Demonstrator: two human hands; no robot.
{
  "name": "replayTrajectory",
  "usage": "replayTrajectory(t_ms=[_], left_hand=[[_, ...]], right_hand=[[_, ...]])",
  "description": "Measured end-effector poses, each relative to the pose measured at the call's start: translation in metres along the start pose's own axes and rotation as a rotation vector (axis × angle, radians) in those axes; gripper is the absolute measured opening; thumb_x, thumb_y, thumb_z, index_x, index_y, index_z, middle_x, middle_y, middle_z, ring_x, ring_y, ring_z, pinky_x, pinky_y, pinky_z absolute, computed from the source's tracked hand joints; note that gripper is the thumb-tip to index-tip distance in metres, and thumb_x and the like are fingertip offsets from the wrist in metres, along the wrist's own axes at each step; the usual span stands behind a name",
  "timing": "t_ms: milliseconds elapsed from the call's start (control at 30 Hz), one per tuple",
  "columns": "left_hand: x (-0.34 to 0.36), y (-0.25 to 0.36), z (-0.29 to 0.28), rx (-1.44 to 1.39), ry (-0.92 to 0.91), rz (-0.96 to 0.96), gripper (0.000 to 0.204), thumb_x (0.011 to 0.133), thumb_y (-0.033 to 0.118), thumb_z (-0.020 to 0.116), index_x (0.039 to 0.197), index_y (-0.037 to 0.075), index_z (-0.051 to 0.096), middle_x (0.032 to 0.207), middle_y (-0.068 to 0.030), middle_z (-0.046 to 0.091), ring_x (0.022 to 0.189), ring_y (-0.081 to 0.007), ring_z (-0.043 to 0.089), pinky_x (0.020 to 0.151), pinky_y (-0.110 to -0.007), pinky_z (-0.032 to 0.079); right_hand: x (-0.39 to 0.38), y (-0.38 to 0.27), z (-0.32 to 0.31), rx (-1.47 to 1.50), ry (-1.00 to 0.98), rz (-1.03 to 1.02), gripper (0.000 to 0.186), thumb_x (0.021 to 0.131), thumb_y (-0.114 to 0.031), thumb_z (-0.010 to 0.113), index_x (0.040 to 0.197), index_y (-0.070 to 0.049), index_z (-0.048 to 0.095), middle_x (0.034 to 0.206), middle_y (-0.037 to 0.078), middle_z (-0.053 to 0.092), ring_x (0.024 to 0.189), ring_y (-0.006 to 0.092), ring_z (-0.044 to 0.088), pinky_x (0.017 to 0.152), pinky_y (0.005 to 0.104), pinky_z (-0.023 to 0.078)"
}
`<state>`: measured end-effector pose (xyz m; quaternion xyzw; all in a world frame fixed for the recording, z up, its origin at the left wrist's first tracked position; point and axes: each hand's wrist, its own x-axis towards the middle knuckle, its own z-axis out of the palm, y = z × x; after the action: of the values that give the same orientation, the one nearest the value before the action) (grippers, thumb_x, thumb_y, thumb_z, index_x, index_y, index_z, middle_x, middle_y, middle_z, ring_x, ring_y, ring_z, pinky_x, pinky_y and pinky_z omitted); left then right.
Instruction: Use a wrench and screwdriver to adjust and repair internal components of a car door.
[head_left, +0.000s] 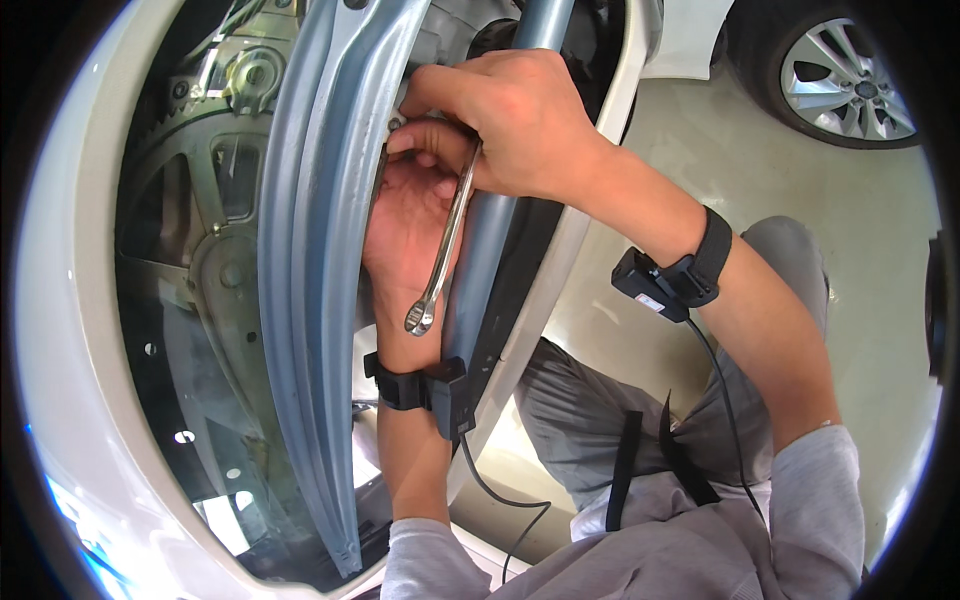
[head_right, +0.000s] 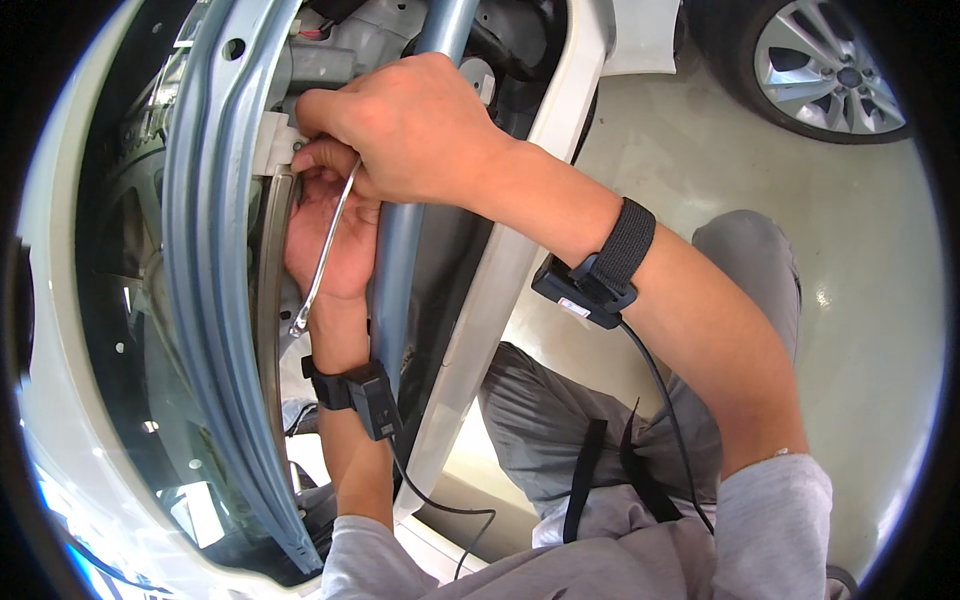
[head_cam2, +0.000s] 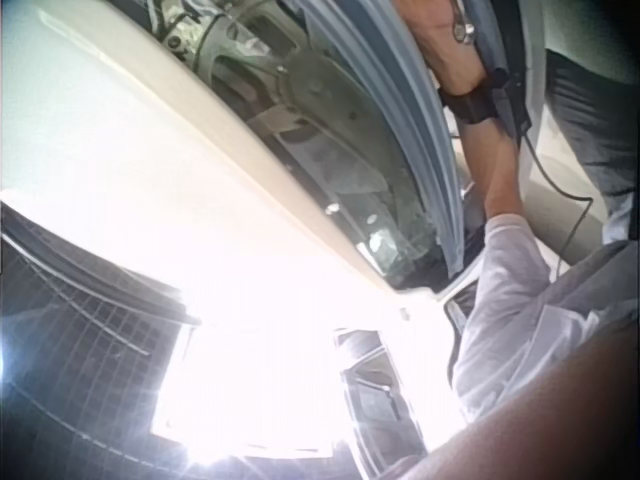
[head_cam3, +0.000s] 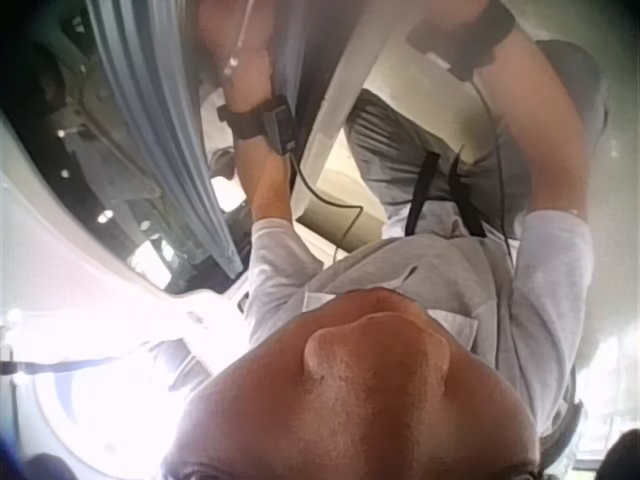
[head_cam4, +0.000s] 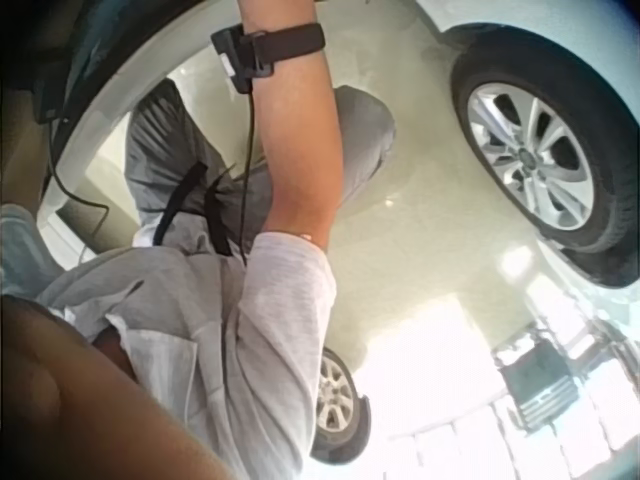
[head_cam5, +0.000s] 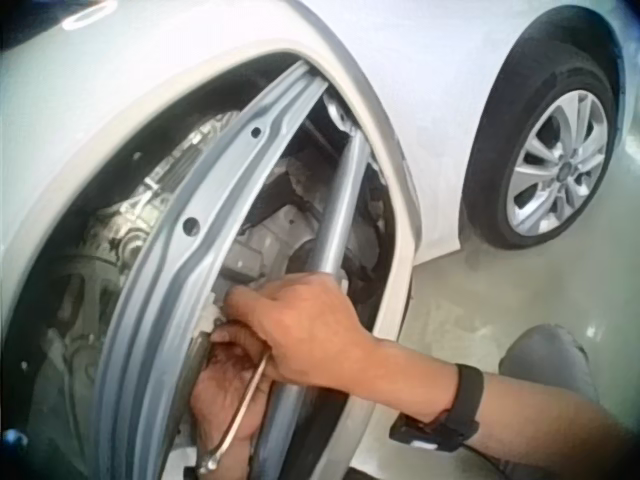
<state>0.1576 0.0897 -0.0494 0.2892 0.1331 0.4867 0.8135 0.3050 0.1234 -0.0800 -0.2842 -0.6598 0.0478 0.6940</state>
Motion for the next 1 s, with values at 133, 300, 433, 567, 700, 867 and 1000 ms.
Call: replayTrajectory(t_ms=[133, 300, 433, 567, 700, 867, 1000], left_hand=[[0.002, -0.003, 0.000, 0.088, 0.043, 0.079, 0.028, 0.087, 0.025, 0.046, 0.106, 0.005, 0.051, 0.099, -0.0017, 0.054, 0.091, -0.0165, 0.049, 0.075, -0.034, 0.046], [0.000, -0.001, 0.016, 0.066, 0.031, 0.019, 0.029, 0.087, 0.027, 0.047, 0.104, 0.005, 0.054, 0.096, -0.0018, 0.055, 0.088, -0.0140, 0.050, 0.073, -0.030, 0.046], [-0.005, -0.001, 0.011, 0.074, 0.105, 0.089, 0.025, 0.081, 0.017, 0.058, 0.102, 0.003, 0.057, 0.094, -0.0081, 0.060, 0.084, -0.0180, 0.055, 0.067, -0.030, 0.048], [-0.009, 0.000, 0.006, 0.142, 0.037, 0.041, 0.024, 0.081, 0.017, 0.059, 0.100, 0.003, 0.057, 0.089, -0.0076, 0.059, 0.079, -0.0165, 0.054, 0.064, -0.027, 0.047], [-0.007, 0.003, -0.006, 0.248, 0.044, 0.012, 0.024, 0.082, 0.017, 0.057, 0.101, 0.002, 0.058, 0.091, -0.0097, 0.059, 0.079, -0.0172, 0.054, 0.065, -0.024, 0.047], [-0.010, -0.004, -0.034, 0.170, 0.034, 0.089, 0.020, 0.083, 0.014, 0.057, 0.099, 0.002, 0.059, 0.090, -0.0087, 0.059, 0.080, -0.0167, 0.054, 0.067, -0.024, 0.047], [-0.008, -0.008, -0.035, 0.017, 0.133, 0.078, 0.016, 0.087, 0.013, 0.053, 0.098, 0.003, 0.059, 0.094, -0.0079, 0.060, 0.082, -0.0164, 0.055, 0.072, -0.027, 0.047]], right_hand=[[0.000, 0.003, 0.001, -0.004, 0.000, -0.014, 0.018, 0.065, -0.023, 0.068, 0.069, -0.012, 0.055, 0.052, 0.005, 0.053, 0.051, 0.0256, 0.055, 0.043, 0.0361, 0.040], [0.007, -0.004, 0.001, -0.011, 0.001, -0.016, 0.019, 0.067, -0.024, 0.068, 0.069, -0.011, 0.055, 0.054, 0.005, 0.054, 0.052, 0.0253, 0.055, 0.045, 0.0352, 0.040], [0.011, -0.014, -0.004, -0.007, -0.046, -0.017, 0.014, 0.067, -0.020, 0.069, 0.074, -0.012, 0.060, 0.055, 0.005, 0.055, 0.050, 0.0247, 0.055, 0.045, 0.0338, 0.042], [0.013, -0.019, -0.009, -0.006, -0.107, 0.017, 0.018, 0.065, -0.019, 0.071, 0.076, -0.008, 0.061, 0.049, 0.004, 0.050, 0.045, 0.0231, 0.051, 0.045, 0.0323, 0.042], [0.006, -0.023, -0.003, -0.023, -0.162, 0.111, 0.020, 0.062, -0.015, 0.070, 0.076, -0.006, 0.059, 0.048, 0.004, 0.049, 0.044, 0.0215, 0.050, 0.044, 0.0324, 0.041], [0.008, -0.019, 0.000, -0.002, -0.209, 0.098, 0.016, 0.063, -0.008, 0.065, 0.077, -0.005, 0.059, 0.050, 0.006, 0.051, 0.045, 0.0228, 0.051, 0.045, 0.0321, 0.042], [0.004, -0.010, 0.000, 0.015, -0.203, 0.061, 0.013, 0.064, -0.004, 0.063, 0.075, -0.003, 0.057, 0.052, 0.008, 0.052, 0.045, 0.0242, 0.054, 0.045, 0.0308, 0.042]])
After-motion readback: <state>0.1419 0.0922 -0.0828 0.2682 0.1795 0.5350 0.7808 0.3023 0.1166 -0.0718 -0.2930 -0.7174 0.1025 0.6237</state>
